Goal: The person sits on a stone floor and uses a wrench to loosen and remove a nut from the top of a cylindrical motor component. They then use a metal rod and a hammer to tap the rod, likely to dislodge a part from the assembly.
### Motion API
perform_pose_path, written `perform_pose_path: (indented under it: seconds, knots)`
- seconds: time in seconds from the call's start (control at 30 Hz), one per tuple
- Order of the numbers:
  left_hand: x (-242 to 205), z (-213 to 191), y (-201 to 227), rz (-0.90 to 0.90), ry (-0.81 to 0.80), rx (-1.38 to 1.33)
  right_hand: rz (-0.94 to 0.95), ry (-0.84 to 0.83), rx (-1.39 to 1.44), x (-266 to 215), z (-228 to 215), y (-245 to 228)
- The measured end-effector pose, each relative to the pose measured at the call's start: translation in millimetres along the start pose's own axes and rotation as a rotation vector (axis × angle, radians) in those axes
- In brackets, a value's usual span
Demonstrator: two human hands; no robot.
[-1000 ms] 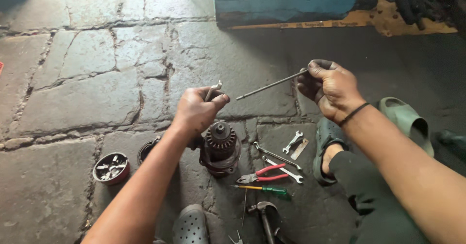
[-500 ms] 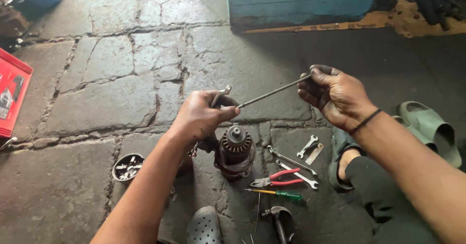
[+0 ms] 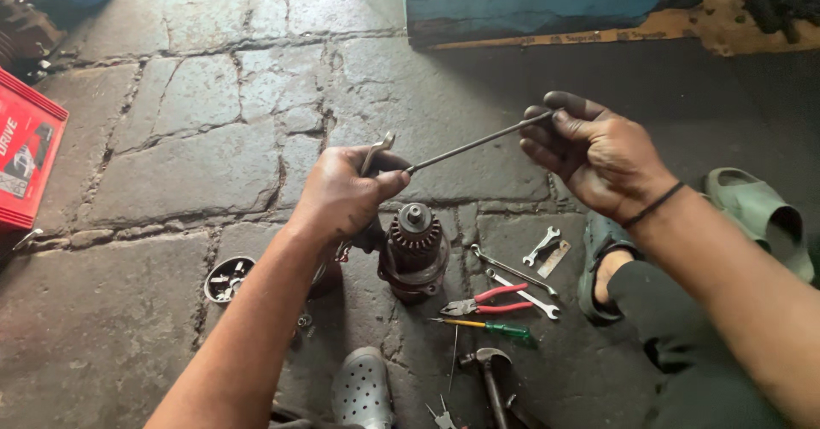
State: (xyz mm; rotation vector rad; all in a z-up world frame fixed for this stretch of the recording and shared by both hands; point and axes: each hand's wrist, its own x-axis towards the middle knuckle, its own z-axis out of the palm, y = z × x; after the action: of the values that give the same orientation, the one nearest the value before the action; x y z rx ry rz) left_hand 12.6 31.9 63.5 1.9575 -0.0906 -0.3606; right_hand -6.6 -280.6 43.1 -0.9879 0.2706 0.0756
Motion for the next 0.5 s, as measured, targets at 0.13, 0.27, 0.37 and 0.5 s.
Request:
perform_pose_path:
  seconds: [0.13,0.27,0.37,0.5]
  knots:
    - [-3,-1,-3,-0.019,0.007,0.028,-0.005,0.006,-0.091,-12,7,-1]
    - [-6,-3,-8,-0.019,0.063,0.039,-0.077,0.016,-0.284,-20,13,-1]
    - [-11,-1,-17,0.024,0.097,0.007,-0.153,-0.005,-0.443,-23,12,1]
    - [-17,3,-28,-0.085,0.109,-0.113,-0.240,-0.096,-0.669,-25,2,4]
